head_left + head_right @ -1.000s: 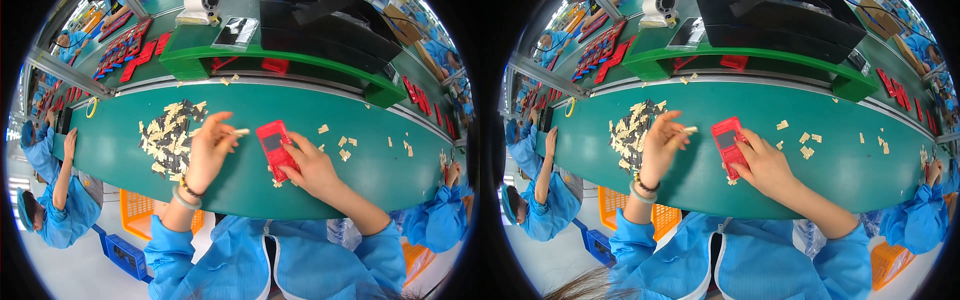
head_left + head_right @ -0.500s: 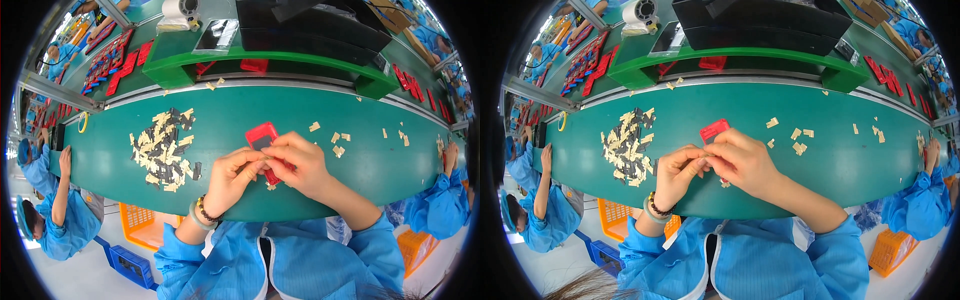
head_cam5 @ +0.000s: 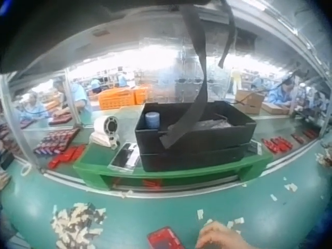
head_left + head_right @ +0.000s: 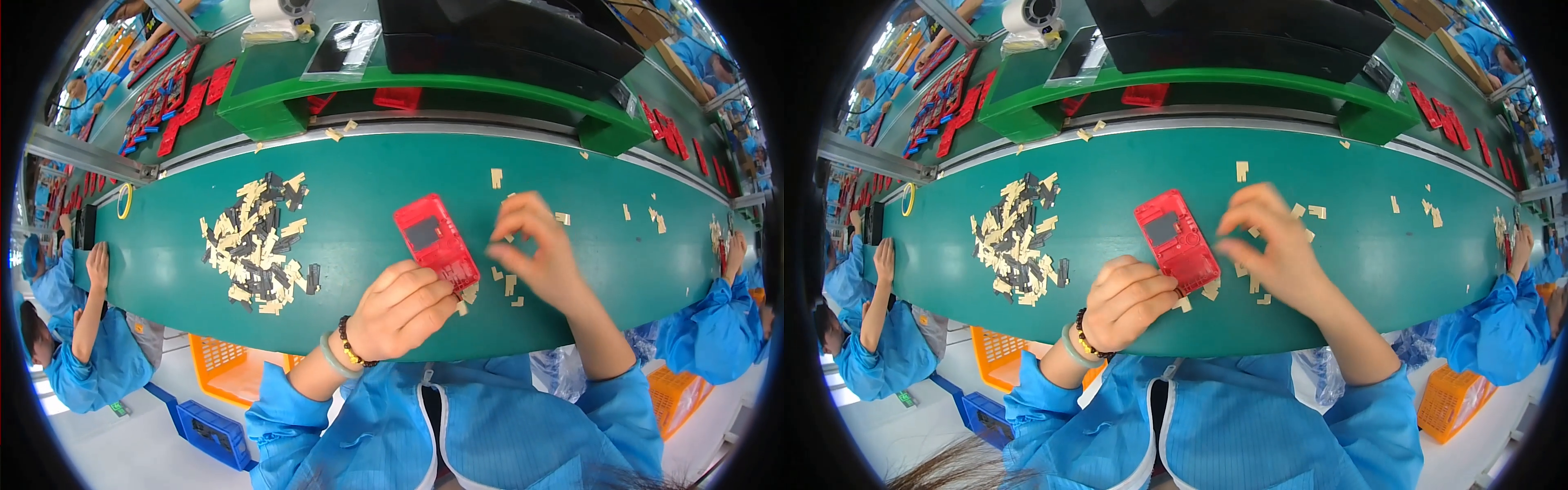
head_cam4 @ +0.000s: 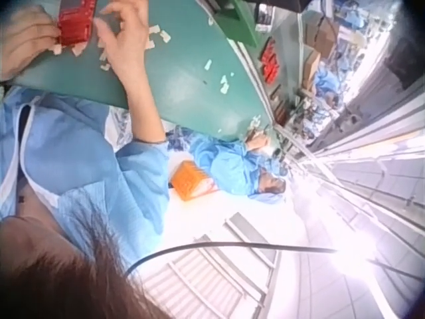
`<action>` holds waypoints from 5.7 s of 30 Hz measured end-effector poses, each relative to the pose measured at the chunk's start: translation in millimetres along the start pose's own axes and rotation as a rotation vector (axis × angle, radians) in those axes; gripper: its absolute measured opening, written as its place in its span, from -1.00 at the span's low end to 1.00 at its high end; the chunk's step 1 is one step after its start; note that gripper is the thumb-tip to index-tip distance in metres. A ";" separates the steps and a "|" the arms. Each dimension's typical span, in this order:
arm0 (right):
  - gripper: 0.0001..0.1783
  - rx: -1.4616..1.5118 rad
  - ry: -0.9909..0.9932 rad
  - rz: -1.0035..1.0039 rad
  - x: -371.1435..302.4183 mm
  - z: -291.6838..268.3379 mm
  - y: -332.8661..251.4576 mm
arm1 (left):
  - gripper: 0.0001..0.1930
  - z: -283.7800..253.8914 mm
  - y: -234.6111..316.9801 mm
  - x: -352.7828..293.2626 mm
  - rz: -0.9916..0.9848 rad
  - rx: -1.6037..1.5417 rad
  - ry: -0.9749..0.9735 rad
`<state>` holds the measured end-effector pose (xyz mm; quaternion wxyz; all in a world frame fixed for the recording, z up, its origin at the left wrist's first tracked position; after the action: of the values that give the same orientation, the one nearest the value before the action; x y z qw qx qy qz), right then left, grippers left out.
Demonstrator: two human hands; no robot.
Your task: The person assembles small electronic components into a red plastic housing by hand on an electronics factory assembly line.
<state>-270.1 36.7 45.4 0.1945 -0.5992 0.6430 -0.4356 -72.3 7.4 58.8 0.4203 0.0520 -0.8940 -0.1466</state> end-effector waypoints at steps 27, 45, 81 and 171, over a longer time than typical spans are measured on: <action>-0.87 -0.508 0.020 -0.679 7.5 60.5 -61.0 | -0.56 -0.6 -43.5 -2.5 -0.536 0.095 -0.073; -0.91 0.328 -0.359 0.493 63.0 95.5 41.1 | -0.59 35.8 -43.1 -27.9 -0.326 0.396 -0.287; -0.72 -0.602 -0.121 -0.358 39.5 78.2 -8.1 | -0.62 28.4 -55.0 -20.1 -0.414 0.175 -0.324; -0.82 0.097 0.059 -0.668 1.5 43.9 -141.1 | -0.92 -73.1 -9.6 -2.7 -0.631 -0.508 0.234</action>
<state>-151.7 34.7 133.8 0.0507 -0.7540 0.3950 -0.5224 -14.9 -17.1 98.1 0.4530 0.2342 -0.7158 -0.4770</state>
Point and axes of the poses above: each hand's wrist, its own x-axis towards the middle knuckle, its own z-axis out of the palm, y = z × x, the point moved 6 cm from there along x, towards the middle knuckle, and after that the axes turned 5 degrees about x, right-handed, at the moved point
